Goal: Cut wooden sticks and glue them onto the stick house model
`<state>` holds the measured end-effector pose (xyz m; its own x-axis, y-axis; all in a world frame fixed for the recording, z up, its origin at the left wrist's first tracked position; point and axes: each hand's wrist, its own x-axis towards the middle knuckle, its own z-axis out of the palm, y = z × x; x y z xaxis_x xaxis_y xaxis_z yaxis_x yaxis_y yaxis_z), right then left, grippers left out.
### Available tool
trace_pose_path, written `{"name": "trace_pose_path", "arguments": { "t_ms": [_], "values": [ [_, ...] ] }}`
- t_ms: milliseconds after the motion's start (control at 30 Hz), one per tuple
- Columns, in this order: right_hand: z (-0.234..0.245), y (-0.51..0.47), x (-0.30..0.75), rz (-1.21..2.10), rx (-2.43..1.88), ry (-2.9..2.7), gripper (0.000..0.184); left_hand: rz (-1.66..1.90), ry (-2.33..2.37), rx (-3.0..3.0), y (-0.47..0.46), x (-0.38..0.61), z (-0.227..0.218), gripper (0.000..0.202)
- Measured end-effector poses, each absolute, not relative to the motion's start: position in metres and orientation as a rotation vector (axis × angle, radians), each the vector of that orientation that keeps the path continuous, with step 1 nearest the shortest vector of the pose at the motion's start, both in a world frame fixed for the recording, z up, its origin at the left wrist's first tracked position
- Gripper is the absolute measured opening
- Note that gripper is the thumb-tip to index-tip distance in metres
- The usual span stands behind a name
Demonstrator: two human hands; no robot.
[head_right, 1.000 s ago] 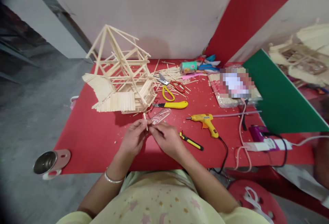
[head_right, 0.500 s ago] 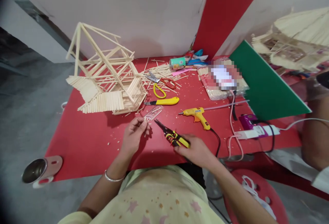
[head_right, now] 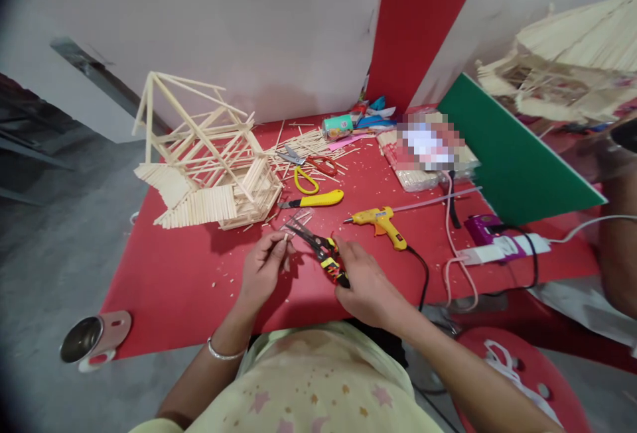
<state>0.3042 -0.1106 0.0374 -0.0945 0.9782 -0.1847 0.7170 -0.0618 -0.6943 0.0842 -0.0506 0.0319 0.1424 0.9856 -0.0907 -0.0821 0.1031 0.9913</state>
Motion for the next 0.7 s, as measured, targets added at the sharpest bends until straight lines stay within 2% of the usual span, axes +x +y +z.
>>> {"name": "trace_pose_path", "arguments": {
  "t_ms": [200, 367, 700],
  "values": [
    [0.039, -0.103, 0.301, 0.732, -1.840, -2.138, 0.095, 1.044, 1.130, 1.231, -0.051, 0.084, 0.031, 0.023],
    [0.043, -0.102, 0.296, 0.655, -1.852, -2.163, 0.090, 1.063, 1.176, 1.250, -0.049, 0.082, 0.029, 0.012],
    [0.033, -0.102, 0.292, 0.613, -1.870, -2.156, 0.082, 1.054, 1.189, 1.324, -0.048, 0.083, 0.032, 0.010]
  ]
}}
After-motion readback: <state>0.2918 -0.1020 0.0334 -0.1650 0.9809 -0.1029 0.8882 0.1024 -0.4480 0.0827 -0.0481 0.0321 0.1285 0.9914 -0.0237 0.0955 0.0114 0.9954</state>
